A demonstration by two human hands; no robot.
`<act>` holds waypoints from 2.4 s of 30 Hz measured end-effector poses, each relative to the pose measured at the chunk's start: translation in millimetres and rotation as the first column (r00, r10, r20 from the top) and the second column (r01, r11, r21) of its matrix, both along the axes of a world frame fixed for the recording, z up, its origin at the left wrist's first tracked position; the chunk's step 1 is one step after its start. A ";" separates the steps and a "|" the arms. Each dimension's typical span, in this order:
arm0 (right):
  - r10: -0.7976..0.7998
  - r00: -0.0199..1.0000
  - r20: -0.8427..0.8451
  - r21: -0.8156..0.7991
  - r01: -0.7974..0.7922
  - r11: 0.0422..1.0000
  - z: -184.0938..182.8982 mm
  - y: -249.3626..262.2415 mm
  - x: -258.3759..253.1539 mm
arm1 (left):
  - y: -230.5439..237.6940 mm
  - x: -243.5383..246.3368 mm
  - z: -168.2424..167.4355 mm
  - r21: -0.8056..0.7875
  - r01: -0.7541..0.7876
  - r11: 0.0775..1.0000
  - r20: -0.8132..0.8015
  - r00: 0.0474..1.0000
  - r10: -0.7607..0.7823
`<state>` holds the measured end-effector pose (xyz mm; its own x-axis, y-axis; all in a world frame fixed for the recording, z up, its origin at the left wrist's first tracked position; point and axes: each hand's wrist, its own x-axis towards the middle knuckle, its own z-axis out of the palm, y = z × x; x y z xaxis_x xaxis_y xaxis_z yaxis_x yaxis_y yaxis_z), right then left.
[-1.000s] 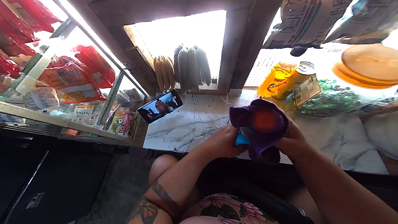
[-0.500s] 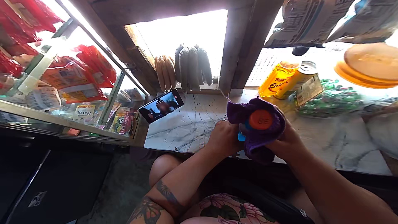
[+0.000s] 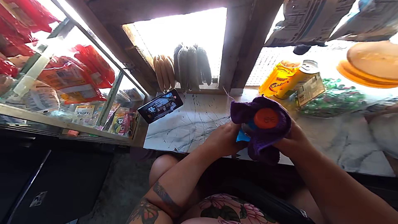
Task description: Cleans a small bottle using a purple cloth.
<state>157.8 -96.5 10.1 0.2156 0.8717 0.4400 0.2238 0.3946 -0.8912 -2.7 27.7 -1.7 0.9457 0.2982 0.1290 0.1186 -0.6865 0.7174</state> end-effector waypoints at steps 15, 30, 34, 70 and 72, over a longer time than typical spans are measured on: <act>-0.005 0.999 0.038 -0.009 0.005 1.000 0.4 -2.6 3.0 | -1.0 3.8 -3.4 0.024 -0.014 1.000 0.062 0.998 0.013; 0.020 1.000 0.005 0.000 -0.020 1.000 -1.2 3.5 5.6 | -5.7 10.4 -10.6 0.170 -0.174 0.970 0.115 0.981 0.156; -0.023 1.000 -0.007 -0.018 0.023 1.000 -3.6 3.3 4.1 | -9.6 12.6 -11.8 0.250 -0.223 0.942 0.110 0.973 0.201; -0.154 0.988 -0.006 -0.093 0.153 0.984 4.3 -0.1 -2.2 | -0.1 9.0 -16.7 0.113 -0.093 0.989 0.129 0.989 0.078; -0.256 0.966 0.040 -0.079 0.259 0.963 3.0 1.7 -10.7 | -3.9 10.2 -18.0 0.148 -0.150 0.978 0.161 0.979 0.126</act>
